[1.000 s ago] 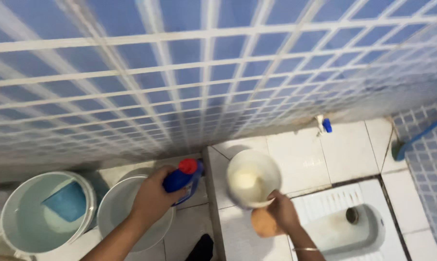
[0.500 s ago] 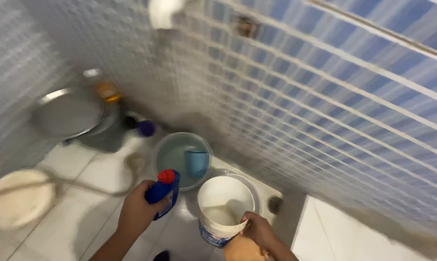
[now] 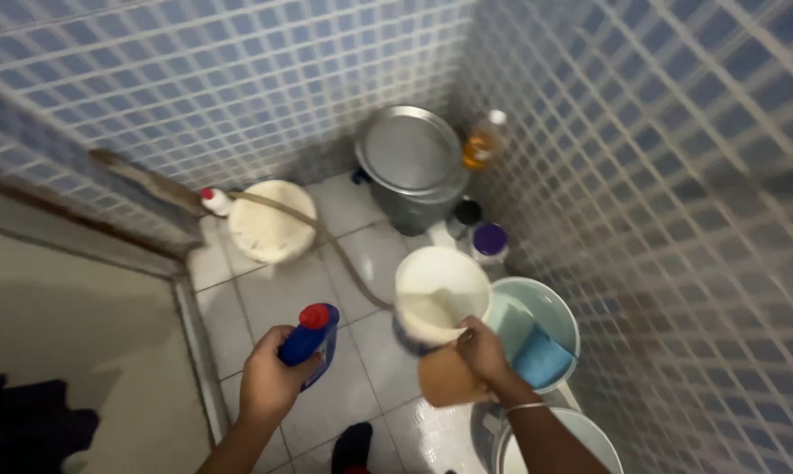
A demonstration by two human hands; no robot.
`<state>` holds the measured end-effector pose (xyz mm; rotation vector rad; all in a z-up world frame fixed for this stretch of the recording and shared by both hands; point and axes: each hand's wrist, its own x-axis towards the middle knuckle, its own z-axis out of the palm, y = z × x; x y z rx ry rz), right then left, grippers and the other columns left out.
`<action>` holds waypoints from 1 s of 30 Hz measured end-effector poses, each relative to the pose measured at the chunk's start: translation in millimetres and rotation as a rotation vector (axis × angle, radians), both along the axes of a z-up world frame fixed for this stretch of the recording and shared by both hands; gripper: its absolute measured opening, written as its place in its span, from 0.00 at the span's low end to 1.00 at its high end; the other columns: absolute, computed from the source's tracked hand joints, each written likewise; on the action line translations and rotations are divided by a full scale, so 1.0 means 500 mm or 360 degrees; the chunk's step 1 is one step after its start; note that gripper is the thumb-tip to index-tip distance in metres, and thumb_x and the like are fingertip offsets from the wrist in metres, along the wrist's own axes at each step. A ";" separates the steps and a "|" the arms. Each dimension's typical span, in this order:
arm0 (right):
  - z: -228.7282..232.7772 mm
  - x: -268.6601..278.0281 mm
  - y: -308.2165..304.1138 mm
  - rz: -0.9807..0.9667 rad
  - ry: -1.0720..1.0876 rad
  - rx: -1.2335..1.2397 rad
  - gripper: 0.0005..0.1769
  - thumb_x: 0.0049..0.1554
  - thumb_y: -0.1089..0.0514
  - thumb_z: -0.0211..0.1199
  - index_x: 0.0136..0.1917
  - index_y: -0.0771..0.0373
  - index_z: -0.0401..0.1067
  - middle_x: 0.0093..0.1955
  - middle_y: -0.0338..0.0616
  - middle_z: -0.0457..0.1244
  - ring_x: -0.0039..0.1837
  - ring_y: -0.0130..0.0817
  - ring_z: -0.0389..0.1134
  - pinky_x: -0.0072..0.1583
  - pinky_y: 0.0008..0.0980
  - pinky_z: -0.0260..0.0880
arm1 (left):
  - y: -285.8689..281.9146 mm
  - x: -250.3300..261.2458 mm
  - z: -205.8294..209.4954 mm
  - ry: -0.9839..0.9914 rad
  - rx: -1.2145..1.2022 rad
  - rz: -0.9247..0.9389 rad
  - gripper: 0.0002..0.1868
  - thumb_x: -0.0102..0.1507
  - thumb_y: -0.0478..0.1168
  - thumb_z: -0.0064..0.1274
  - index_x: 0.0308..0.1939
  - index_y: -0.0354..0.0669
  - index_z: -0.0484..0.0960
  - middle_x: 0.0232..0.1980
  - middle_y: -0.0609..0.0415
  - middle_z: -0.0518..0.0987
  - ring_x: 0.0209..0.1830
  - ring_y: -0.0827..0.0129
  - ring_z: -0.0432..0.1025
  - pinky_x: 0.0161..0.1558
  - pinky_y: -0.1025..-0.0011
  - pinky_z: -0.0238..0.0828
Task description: The person applies blue and yellow cleaning liquids to a squat toilet and the surrounding floor tiles, then scrubs the area with a long-handled brush. The person handles multiple cleaning bottles and a scrub brush while standing in a tiled bathroom.
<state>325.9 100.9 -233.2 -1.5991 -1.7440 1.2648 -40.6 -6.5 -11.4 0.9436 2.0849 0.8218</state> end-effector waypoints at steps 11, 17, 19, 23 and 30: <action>0.107 -0.165 0.484 -0.0090 -0.0170 0.0278 0.20 0.51 0.61 0.74 0.55 0.64 0.71 0.37 0.45 0.68 0.38 0.29 0.67 0.41 0.30 0.67 | 0.133 -0.122 -0.011 -0.0133 0.0231 0.0220 0.22 0.49 0.37 0.70 0.46 0.41 0.82 0.37 0.51 0.85 0.34 0.67 0.77 0.39 0.69 0.76; 0.036 -0.235 0.694 -0.0227 0.0030 0.0114 0.16 0.53 0.62 0.70 0.54 0.65 0.71 0.43 0.43 0.70 0.43 0.27 0.69 0.44 0.28 0.69 | 0.331 -0.176 -0.040 -0.0064 0.0236 0.0088 0.25 0.47 0.38 0.72 0.46 0.41 0.81 0.38 0.49 0.84 0.37 0.65 0.79 0.43 0.66 0.76; 0.015 -0.259 0.726 -0.0281 0.0156 0.0028 0.17 0.53 0.63 0.68 0.55 0.64 0.70 0.44 0.42 0.70 0.44 0.26 0.70 0.44 0.27 0.71 | 0.391 -0.195 -0.034 -0.0020 0.0203 0.0037 0.24 0.47 0.38 0.72 0.46 0.41 0.82 0.39 0.49 0.84 0.38 0.64 0.79 0.44 0.65 0.76; 0.005 -0.261 0.774 -0.0375 -0.0041 -0.0079 0.13 0.57 0.61 0.67 0.55 0.64 0.73 0.44 0.45 0.69 0.42 0.29 0.67 0.42 0.30 0.67 | 0.504 -0.219 -0.026 -0.0047 0.0067 -0.0075 0.25 0.48 0.39 0.72 0.47 0.43 0.81 0.41 0.51 0.84 0.40 0.64 0.79 0.45 0.66 0.76; 0.061 -0.290 0.804 -0.0257 -0.0281 -0.0313 0.31 0.50 0.66 0.65 0.66 0.57 0.63 0.46 0.43 0.70 0.41 0.38 0.71 0.41 0.39 0.72 | 0.612 -0.211 -0.042 -0.0135 0.0111 -0.0143 0.24 0.48 0.39 0.70 0.47 0.42 0.81 0.40 0.52 0.85 0.39 0.64 0.80 0.45 0.66 0.76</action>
